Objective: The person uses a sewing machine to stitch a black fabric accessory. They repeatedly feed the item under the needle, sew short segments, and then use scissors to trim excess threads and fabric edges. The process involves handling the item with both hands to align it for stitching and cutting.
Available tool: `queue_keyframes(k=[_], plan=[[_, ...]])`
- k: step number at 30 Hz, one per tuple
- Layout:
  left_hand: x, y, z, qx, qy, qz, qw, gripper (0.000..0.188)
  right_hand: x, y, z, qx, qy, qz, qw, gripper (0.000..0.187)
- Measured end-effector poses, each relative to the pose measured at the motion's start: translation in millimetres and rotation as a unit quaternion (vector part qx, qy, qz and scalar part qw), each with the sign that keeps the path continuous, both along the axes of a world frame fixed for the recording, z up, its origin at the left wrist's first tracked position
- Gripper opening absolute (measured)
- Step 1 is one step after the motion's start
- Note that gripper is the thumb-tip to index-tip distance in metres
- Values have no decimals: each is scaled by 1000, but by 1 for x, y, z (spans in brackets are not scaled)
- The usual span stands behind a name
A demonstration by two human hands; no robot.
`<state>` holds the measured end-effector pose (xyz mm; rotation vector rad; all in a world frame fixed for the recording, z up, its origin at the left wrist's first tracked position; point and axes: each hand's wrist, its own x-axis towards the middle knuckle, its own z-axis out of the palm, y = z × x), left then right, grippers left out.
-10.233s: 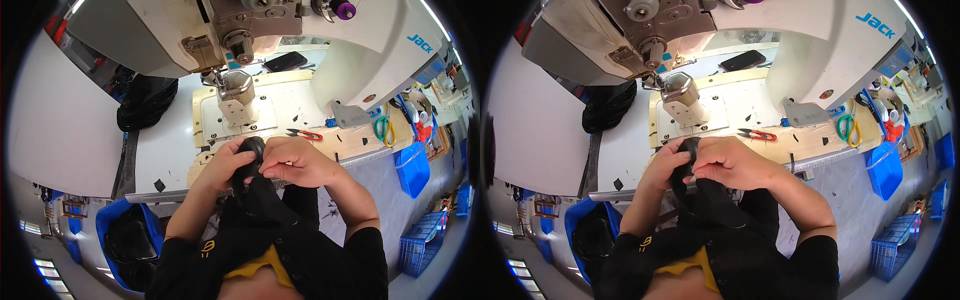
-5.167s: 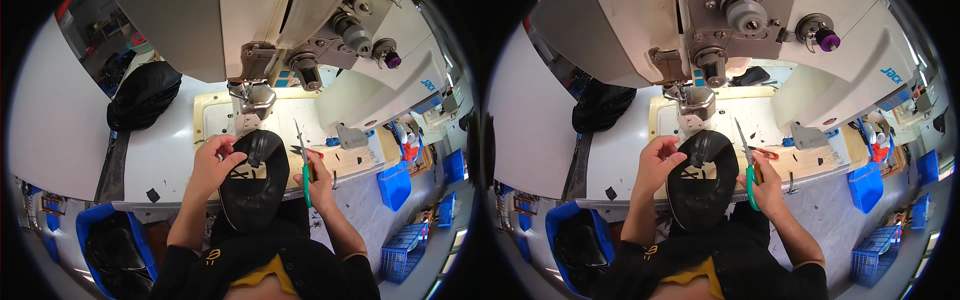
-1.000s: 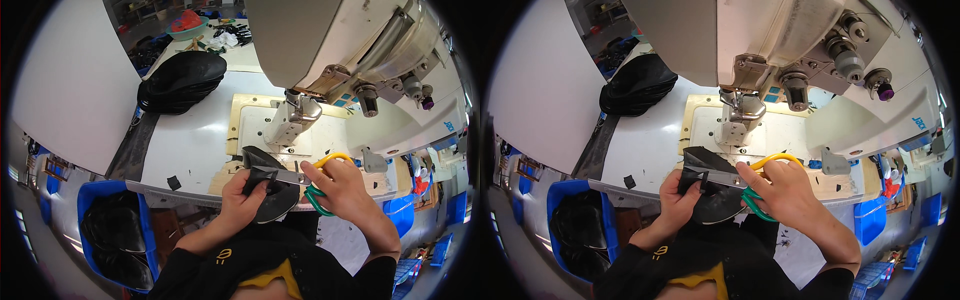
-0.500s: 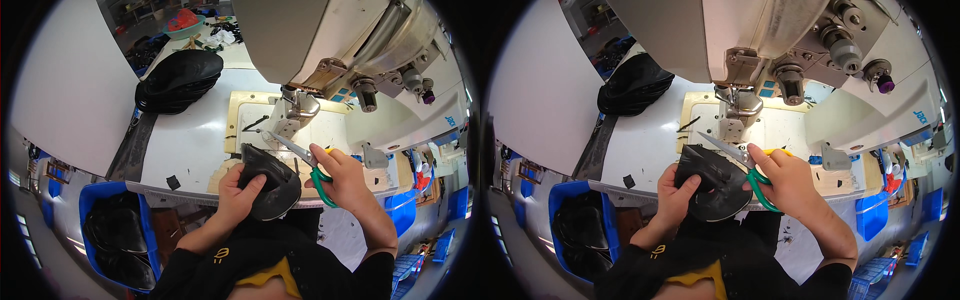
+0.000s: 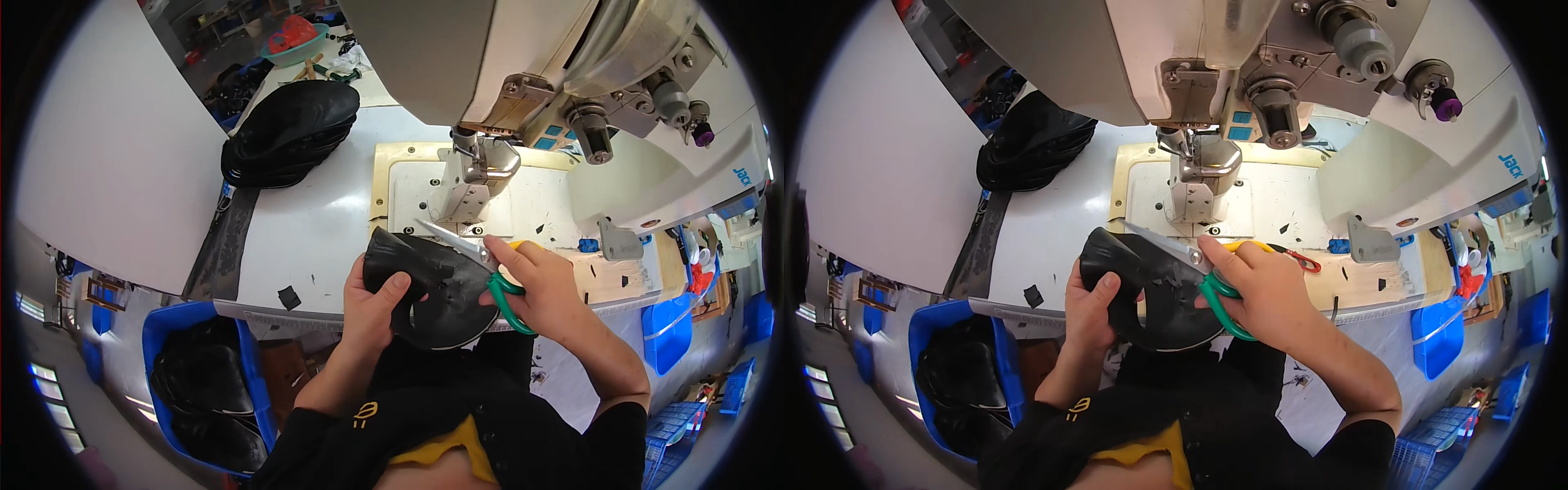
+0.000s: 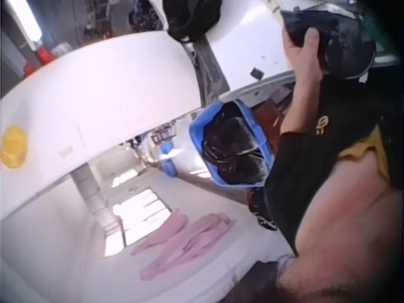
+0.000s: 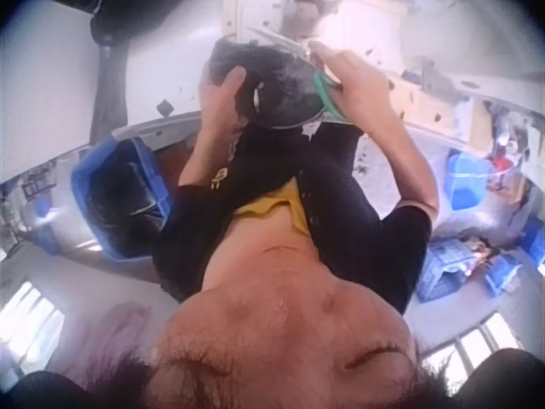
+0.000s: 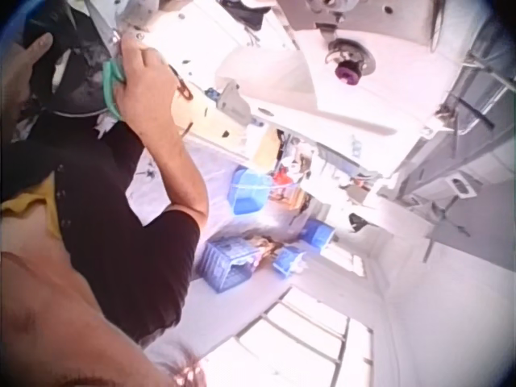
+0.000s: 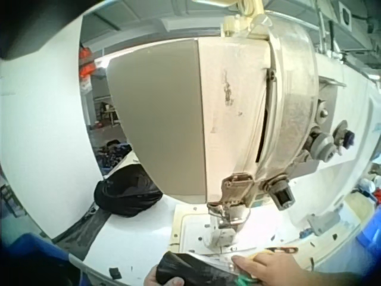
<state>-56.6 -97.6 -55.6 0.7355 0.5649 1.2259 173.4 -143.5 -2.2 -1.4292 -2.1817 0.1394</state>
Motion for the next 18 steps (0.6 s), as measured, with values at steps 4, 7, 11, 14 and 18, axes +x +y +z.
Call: queue_keyframes(k=[4, 7, 11, 14, 18], plan=[[-7, 1, -8, 11, 1, -25, 1000, 30, -18, 6, -12, -77, 258, 31, 963, 66], [-5, -1, -10, 2, 12, -19, 1000, 30, -35, 15, -18, -99, 300, 92, 944, 70], [-7, -4, -13, 7, 25, -11, 1000, 30, -52, 17, -16, -138, 312, 67, 938, 65], [-8, -6, -12, 10, 18, 4, 1000, 30, -55, 14, -24, -151, 349, 40, 924, 63], [-8, -9, -18, 15, 17, 19, 1000, 31, -54, 15, -30, -141, 390, 48, 909, 61]])
